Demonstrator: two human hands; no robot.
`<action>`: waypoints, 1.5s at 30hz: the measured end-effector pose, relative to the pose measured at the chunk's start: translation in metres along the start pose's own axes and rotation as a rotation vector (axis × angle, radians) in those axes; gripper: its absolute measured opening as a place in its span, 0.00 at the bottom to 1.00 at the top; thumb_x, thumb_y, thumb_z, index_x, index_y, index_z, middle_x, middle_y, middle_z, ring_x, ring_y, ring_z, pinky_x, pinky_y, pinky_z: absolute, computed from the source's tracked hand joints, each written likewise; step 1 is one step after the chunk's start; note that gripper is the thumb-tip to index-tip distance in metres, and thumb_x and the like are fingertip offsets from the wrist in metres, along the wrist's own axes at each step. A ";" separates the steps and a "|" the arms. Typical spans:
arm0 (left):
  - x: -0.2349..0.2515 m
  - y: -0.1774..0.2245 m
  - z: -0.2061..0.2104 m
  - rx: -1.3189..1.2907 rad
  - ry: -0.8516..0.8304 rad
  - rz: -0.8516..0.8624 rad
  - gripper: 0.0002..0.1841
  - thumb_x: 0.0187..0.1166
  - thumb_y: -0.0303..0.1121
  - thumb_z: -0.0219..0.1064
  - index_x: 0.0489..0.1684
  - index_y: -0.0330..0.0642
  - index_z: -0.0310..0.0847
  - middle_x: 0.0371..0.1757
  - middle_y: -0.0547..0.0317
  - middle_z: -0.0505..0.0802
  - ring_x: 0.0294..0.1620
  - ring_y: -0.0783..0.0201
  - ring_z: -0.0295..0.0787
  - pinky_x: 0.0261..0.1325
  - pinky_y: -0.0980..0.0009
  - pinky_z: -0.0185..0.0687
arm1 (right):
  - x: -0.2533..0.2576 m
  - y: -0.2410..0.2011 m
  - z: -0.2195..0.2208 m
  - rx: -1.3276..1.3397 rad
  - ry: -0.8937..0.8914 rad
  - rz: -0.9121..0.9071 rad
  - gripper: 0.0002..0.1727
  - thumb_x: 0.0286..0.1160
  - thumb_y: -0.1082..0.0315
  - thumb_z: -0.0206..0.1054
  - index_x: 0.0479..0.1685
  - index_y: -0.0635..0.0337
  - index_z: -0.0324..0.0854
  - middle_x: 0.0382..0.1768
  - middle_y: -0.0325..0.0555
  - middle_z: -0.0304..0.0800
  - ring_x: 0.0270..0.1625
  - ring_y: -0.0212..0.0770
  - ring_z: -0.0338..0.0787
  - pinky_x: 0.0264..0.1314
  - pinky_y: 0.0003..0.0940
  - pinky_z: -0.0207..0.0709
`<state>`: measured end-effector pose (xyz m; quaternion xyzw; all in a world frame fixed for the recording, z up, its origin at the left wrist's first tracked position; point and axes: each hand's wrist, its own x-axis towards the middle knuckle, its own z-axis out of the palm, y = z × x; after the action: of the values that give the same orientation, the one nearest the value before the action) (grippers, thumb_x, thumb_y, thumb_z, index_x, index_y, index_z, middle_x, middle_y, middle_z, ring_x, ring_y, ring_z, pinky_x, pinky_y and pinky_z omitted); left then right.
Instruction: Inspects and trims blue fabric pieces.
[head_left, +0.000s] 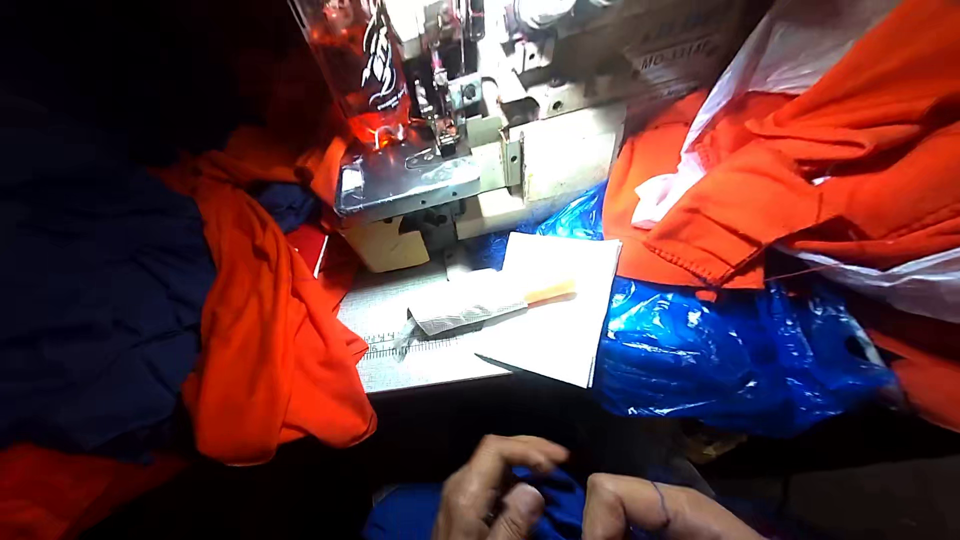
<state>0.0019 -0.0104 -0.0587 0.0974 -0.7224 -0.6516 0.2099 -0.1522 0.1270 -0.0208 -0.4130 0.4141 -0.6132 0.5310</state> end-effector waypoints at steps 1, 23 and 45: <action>0.004 0.003 0.004 -0.078 -0.090 -0.012 0.22 0.93 0.43 0.49 0.59 0.29 0.78 0.54 0.56 0.91 0.49 0.83 0.84 0.53 0.83 0.80 | 0.001 -0.005 -0.003 0.020 0.000 -0.021 0.09 0.87 0.59 0.61 0.43 0.53 0.79 0.43 0.22 0.83 0.47 0.12 0.80 0.52 0.14 0.74; 0.013 0.032 -0.011 -0.175 0.129 -0.114 0.10 0.86 0.41 0.63 0.38 0.49 0.85 0.41 0.74 0.92 0.38 0.86 0.83 0.39 0.87 0.78 | 0.021 -0.002 -0.040 0.059 0.061 0.285 0.07 0.73 0.53 0.74 0.42 0.41 0.87 0.28 0.19 0.84 0.32 0.14 0.82 0.35 0.10 0.75; 0.030 0.034 -0.019 0.435 0.318 0.076 0.07 0.81 0.34 0.70 0.40 0.42 0.91 0.45 0.66 0.92 0.43 0.84 0.85 0.43 0.90 0.81 | 0.023 0.011 -0.022 0.245 0.250 0.197 0.10 0.84 0.62 0.63 0.35 0.44 0.89 0.29 0.24 0.88 0.34 0.15 0.85 0.38 0.12 0.78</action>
<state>-0.0124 -0.0352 -0.0185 0.2143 -0.8064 -0.4493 0.3192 -0.1718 0.1045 -0.0368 -0.2232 0.4374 -0.6507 0.5792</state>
